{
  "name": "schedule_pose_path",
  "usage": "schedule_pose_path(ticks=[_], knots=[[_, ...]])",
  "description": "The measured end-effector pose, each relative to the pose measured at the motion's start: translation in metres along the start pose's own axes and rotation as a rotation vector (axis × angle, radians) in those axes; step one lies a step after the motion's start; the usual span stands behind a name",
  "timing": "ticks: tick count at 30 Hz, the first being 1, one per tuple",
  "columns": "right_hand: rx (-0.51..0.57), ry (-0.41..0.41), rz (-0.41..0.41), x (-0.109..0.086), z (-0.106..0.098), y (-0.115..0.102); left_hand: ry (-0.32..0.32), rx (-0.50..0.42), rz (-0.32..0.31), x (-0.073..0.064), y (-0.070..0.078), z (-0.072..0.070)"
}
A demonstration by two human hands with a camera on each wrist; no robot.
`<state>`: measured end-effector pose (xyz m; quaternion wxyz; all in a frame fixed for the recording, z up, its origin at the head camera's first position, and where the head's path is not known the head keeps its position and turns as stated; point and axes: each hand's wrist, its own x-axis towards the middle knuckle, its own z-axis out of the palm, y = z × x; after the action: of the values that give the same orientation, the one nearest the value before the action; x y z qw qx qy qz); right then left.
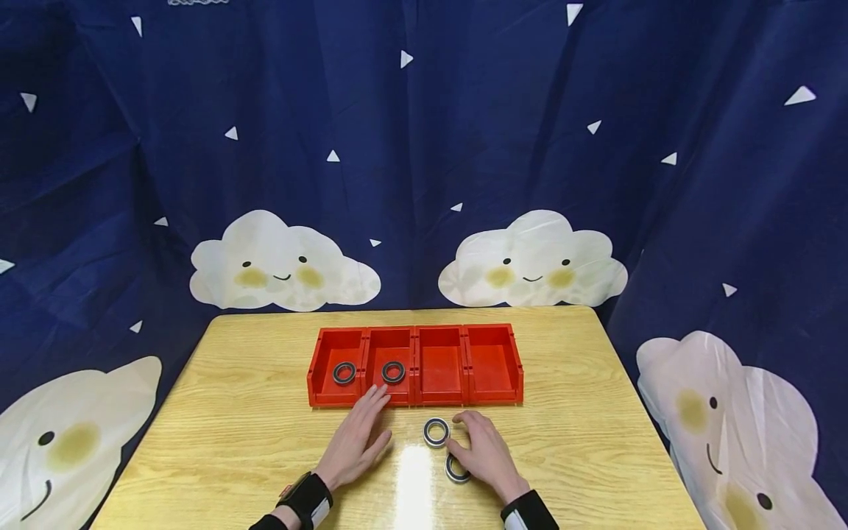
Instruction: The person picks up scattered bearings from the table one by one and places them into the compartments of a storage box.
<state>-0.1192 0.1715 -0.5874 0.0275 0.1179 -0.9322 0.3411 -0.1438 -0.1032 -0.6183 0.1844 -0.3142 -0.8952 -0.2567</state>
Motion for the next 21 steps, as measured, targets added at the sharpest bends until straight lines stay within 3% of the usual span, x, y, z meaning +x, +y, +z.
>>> schedule_pose_path(ticks=[6, 11, 21], knots=[[-0.053, 0.010, -0.050, 0.003, 0.003, -0.003, -0.101, -0.005, -0.022, -0.018, 0.000, 0.001], [-0.094, -0.005, -0.098, 0.008, 0.008, -0.009, -0.171, 0.011, -0.036, -0.023, 0.000, 0.001], [-0.218, 0.001, -0.183, 0.013, 0.021, -0.012, -0.163, -0.013, -0.058, -0.021, 0.001, 0.000]])
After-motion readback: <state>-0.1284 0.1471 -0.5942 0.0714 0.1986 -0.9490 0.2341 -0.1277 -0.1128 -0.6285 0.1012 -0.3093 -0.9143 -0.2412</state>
